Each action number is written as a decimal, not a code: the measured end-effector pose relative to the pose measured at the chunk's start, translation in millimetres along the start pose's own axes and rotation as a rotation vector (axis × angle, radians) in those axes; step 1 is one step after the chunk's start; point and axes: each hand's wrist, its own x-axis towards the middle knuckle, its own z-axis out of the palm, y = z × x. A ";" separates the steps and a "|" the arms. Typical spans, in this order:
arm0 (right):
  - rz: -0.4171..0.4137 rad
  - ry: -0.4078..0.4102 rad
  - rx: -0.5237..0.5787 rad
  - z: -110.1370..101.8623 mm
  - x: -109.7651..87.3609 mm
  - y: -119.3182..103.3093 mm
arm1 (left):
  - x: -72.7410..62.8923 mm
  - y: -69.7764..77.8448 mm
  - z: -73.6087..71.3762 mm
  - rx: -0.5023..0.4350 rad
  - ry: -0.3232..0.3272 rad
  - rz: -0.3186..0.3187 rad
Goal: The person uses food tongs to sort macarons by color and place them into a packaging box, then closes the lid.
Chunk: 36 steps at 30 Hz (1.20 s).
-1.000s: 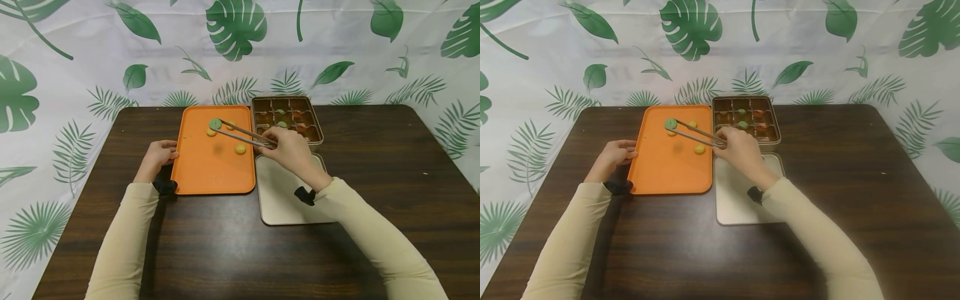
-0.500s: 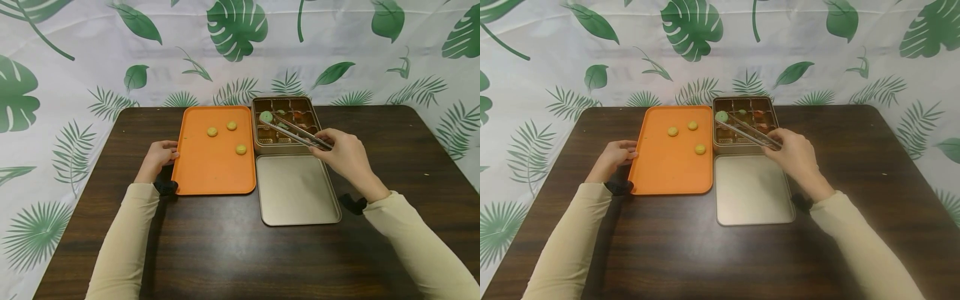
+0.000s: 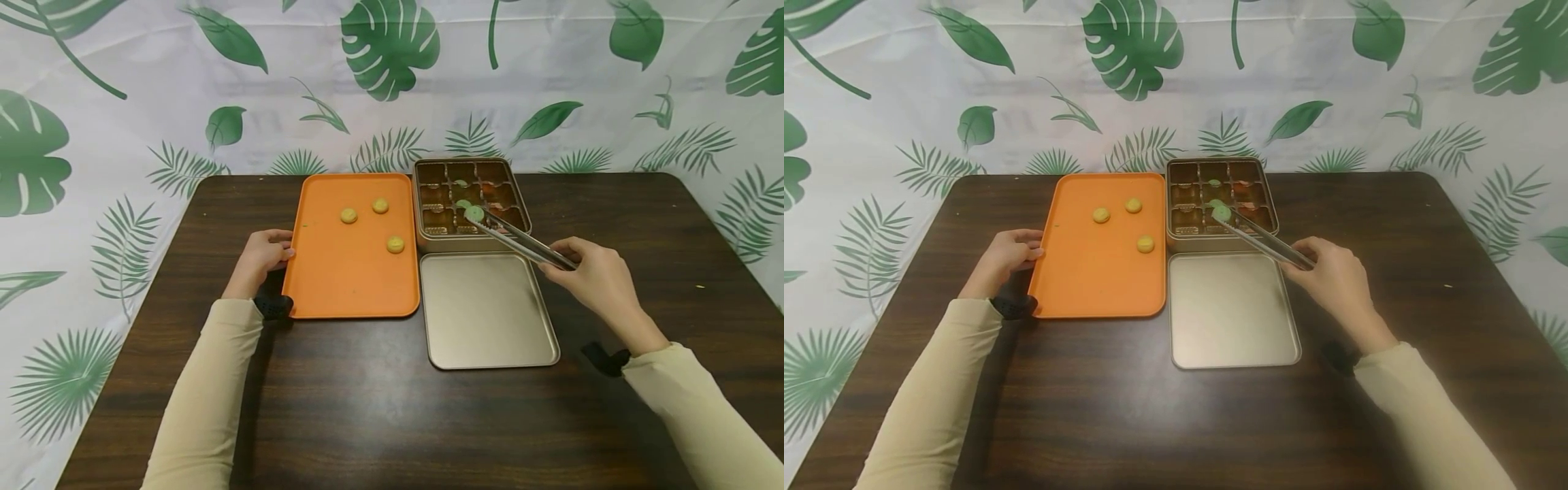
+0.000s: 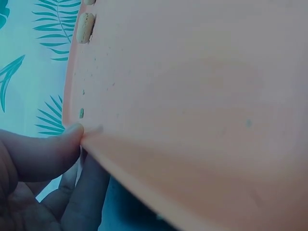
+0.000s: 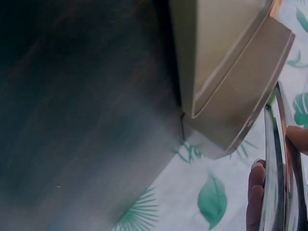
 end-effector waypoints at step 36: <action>-0.087 0.022 0.058 12.5 5.8 -30.6 | -3.3 3.5 0.7 -0.011 0.024 -0.009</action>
